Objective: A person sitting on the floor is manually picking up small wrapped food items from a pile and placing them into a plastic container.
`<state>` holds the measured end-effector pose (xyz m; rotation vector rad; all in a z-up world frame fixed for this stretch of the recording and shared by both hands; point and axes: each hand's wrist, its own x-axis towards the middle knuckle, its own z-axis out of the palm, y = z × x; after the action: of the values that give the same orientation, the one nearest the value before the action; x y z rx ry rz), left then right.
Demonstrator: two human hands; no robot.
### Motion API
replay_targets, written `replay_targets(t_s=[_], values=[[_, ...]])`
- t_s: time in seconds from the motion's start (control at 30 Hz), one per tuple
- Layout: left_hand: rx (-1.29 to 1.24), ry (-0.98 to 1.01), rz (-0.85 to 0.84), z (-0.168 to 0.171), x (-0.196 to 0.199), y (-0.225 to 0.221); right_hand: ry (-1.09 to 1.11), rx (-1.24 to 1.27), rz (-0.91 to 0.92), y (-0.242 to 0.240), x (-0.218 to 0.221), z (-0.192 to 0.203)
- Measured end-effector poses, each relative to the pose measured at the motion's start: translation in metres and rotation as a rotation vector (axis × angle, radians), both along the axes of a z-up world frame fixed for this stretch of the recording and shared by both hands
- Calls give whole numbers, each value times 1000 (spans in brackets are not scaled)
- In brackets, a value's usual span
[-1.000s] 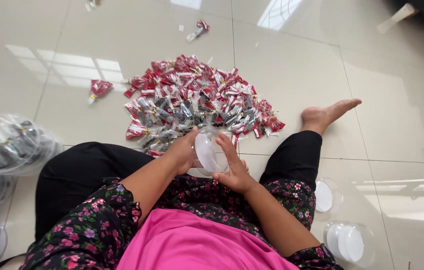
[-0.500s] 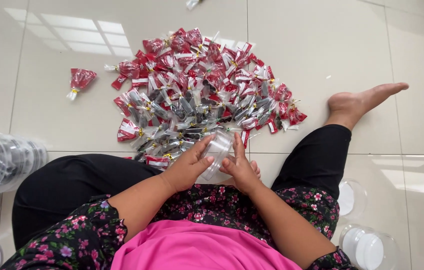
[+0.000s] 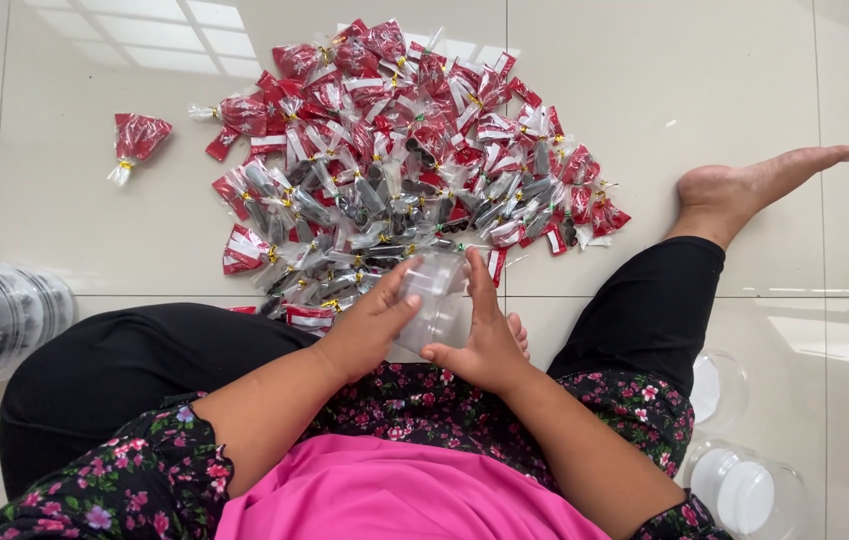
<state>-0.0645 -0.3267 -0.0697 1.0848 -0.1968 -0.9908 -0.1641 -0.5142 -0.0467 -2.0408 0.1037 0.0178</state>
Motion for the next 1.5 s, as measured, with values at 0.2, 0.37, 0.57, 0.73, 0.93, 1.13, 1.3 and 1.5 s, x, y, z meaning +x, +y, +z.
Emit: replay_targets(t_s=[0.2, 0.37, 0.57, 0.73, 0.93, 1.13, 1.3, 1.5], values=[[145, 301, 135, 6, -1, -4, -300, -215, 141, 3, 3, 9], [82, 239, 147, 5, -2, -2, 19, 75, 15, -10, 2, -11], [0, 58, 50, -12, -11, -4, 145, 288, -59, -14, 0, -19], [49, 94, 51, -14, -11, 1, -18, -30, 50, -9, 4, -1], [55, 96, 67, -9, -13, -2, -137, -135, 46, -3, 3, -3], [9, 17, 90, -8, -11, -4, 300, 360, -244, -21, 3, -32], [53, -82, -29, -5, -10, 0, 234, 320, -255, -16, 0, -27], [52, -92, -30, -3, -10, 0, 9, 49, -154, -12, 0, -17]])
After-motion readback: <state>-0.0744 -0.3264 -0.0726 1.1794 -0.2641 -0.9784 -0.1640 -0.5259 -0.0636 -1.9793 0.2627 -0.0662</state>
